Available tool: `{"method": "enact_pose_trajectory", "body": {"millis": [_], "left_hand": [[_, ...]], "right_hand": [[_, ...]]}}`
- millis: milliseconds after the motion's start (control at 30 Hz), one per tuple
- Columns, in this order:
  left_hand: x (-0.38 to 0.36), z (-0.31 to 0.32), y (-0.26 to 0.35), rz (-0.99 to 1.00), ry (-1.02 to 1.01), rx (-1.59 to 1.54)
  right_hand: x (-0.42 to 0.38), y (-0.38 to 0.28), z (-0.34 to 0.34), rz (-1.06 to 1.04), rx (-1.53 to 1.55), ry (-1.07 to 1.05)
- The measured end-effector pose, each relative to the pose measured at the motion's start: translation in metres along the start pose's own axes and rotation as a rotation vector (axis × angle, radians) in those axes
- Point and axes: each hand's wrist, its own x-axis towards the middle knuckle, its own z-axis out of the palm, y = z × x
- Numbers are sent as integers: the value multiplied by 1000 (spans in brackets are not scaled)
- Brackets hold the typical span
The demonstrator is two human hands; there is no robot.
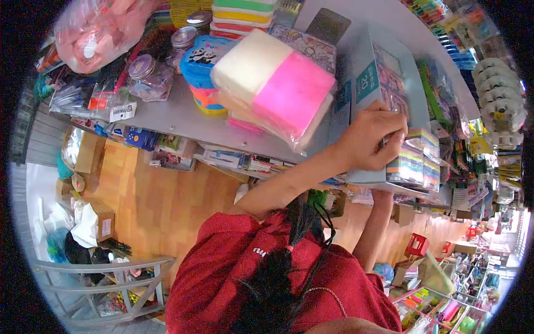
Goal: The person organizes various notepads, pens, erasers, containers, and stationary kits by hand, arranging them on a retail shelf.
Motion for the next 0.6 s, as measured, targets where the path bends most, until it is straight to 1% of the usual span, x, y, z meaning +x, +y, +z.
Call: {"method": "enact_pose_trajectory", "body": {"millis": [100, 400, 600], "left_hand": [[-5, 6, 2, -34, -9, -50], [-2, 5, 5, -49, -49, -94], [-3, 8, 5, -34, -33, -134]], "right_hand": [[-2, -1, -1, 2, -15, 12], [-6, -3, -9, 14, -39, 37], [-5, -4, -13, 29, -47, 56]]}}
